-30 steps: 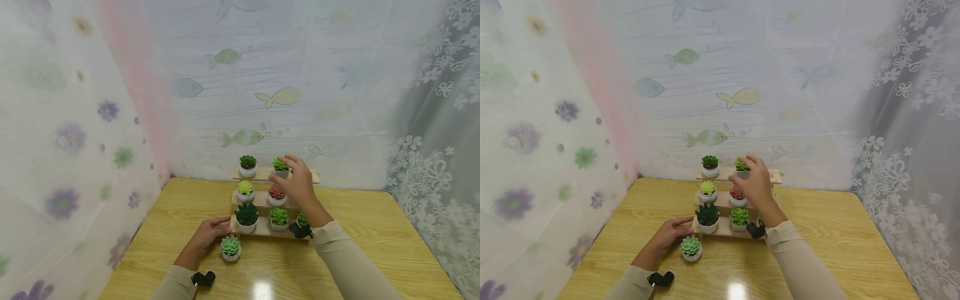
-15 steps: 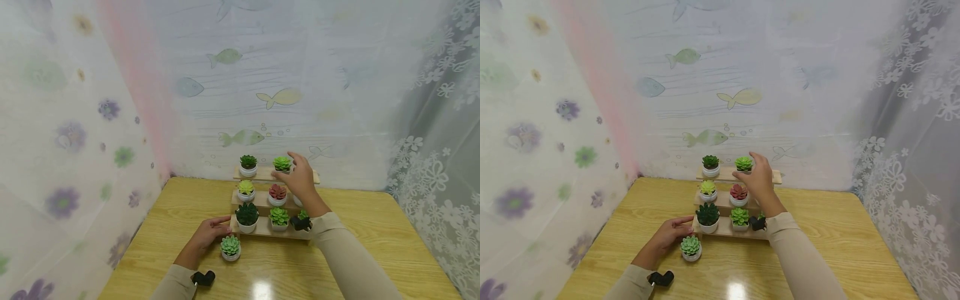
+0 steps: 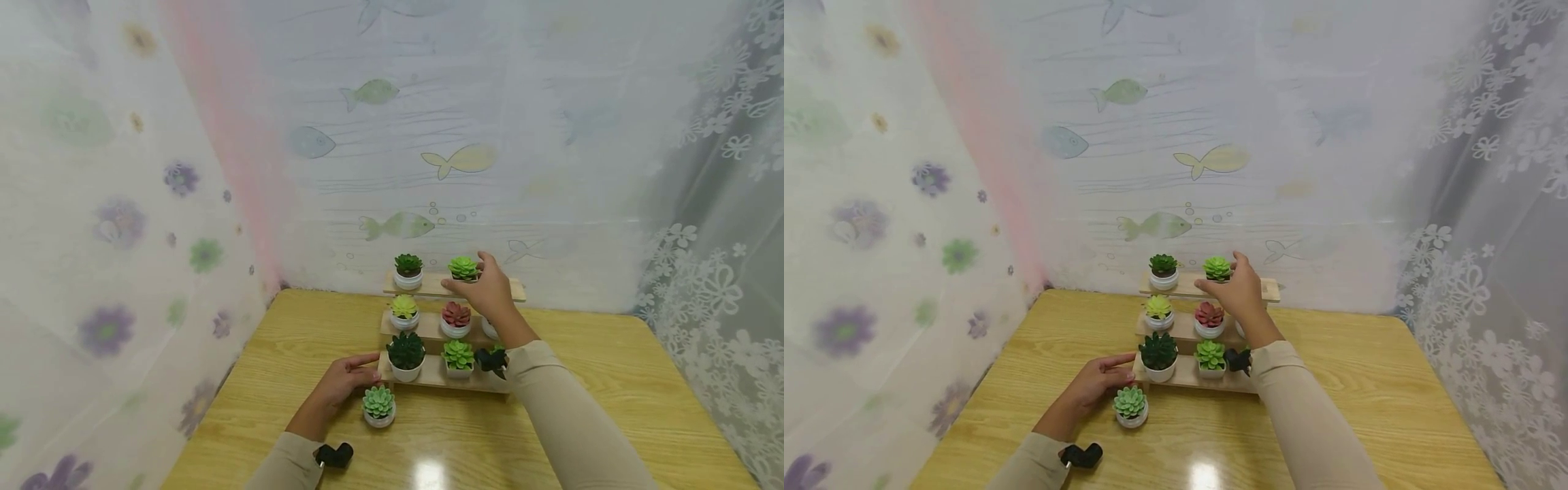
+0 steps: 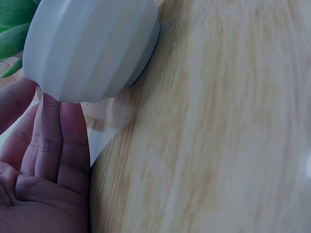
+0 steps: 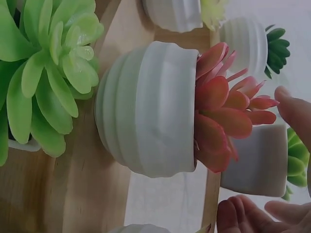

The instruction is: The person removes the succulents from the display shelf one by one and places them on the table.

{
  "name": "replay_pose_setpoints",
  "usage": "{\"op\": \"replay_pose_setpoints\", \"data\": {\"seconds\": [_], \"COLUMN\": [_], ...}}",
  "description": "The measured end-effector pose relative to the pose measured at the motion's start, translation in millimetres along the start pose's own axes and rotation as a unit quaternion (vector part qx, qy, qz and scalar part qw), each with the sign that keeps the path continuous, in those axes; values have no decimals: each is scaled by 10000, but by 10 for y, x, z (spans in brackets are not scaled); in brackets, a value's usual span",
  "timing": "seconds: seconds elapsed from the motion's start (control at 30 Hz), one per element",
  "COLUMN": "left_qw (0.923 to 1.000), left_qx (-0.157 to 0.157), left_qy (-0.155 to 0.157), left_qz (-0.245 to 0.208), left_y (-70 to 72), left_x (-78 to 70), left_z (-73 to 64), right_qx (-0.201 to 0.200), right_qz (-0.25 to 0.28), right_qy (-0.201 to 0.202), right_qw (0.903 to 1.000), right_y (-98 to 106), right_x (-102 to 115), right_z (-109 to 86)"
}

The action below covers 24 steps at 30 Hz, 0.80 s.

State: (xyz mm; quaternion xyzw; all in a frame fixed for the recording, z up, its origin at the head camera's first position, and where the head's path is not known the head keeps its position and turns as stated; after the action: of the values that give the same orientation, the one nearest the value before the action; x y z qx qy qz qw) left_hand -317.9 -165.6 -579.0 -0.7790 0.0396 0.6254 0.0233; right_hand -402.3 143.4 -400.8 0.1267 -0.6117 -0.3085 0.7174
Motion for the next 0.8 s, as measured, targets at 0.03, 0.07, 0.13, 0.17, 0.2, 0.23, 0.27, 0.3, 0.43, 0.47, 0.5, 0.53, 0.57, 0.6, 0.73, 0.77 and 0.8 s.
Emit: {"op": "replay_pose_setpoints", "data": {"seconds": [0.03, 0.07, 0.13, 0.17, 0.2, 0.23, 0.27, 0.3, 0.43, 0.47, 0.5, 0.53, 0.57, 0.6, 0.73, 0.77, 0.8], "left_qw": [10000, 10000, 10000, 10000, 10000, 10000, 10000, 10000, 10000, 9999, 9999, 9999, 9999, 9999, 9999, 9999, 9999], "left_qx": [3, 3, -11, -22, -30, -38, -39, -39, 14, 27, 30, 32, 23, 8, -42, -44, -52], "left_qy": [-4, -6, 3, 12, 5, 11, 8, 13, -51, -68, -74, -86, -80, -80, -84, -93, -92], "left_qz": [4, 7, -8, -10, -14, -30, -45, -50, -78, -81, -85, -90, -93, -94, -96, -97, -98], "left_y": [-4, -7, -8, -6, -4, -4, -3, -4, -8, -10, -11, -13, -14, -14, -15, -15, -13], "left_x": [-1, -1, 1, 4, 6, 9, 10, 11, 7, 6, 5, 3, 2, 1, 13, 16, 19], "left_z": [-1, -1, -1, 0, 1, 1, 3, 2, -4, -5, -8, -9, -10, -11, -3, -2, 1], "right_qx": [-2, -6, -17, -19, -24, -26, -34, -40, -81, -86, -81, -79, -76, -54, -24, -20, -16], "right_qz": [-49, -101, -188, -231, -285, -347, -408, -461, -646, -675, -704, -739, -770, -800, -833, -816, -793], "right_qy": [-14, -20, -37, -47, -48, -33, -10, -3, 47, 38, 21, 3, -14, -29, -83, -89, -93], "right_qw": [10000, 9999, 9998, 9997, 9996, 9994, 9992, 9989, 9979, 9977, 9975, 9972, 9970, 9968, 9965, 9966, 9968], "right_y": [-4, -9, -20, -25, -29, -33, -35, -36, -37, -37, -38, -38, -37, -37, -13, -7, -1], "right_x": [-7, -13, -24, -30, -34, -38, -39, -43, -36, -34, -35, -32, -30, -27, -6, -3, 4], "right_z": [4, 10, 22, 28, 33, 38, 41, 42, 35, 30, 25, 22, 18, 16, 1, -2, -6]}}
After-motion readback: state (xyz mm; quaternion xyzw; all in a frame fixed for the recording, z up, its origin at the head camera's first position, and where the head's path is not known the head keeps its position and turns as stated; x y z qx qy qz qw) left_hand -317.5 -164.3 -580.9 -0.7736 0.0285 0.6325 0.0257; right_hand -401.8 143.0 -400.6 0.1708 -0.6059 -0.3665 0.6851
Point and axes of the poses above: each hand's wrist, its own z-axis towards the middle knuckle, its own y-axis out of the back of the hand, x = y × z, the point moved 6 cm from there along z, towards the middle knuckle, and after that the axes turned 12 degrees about -x, right-handed, at the moved point
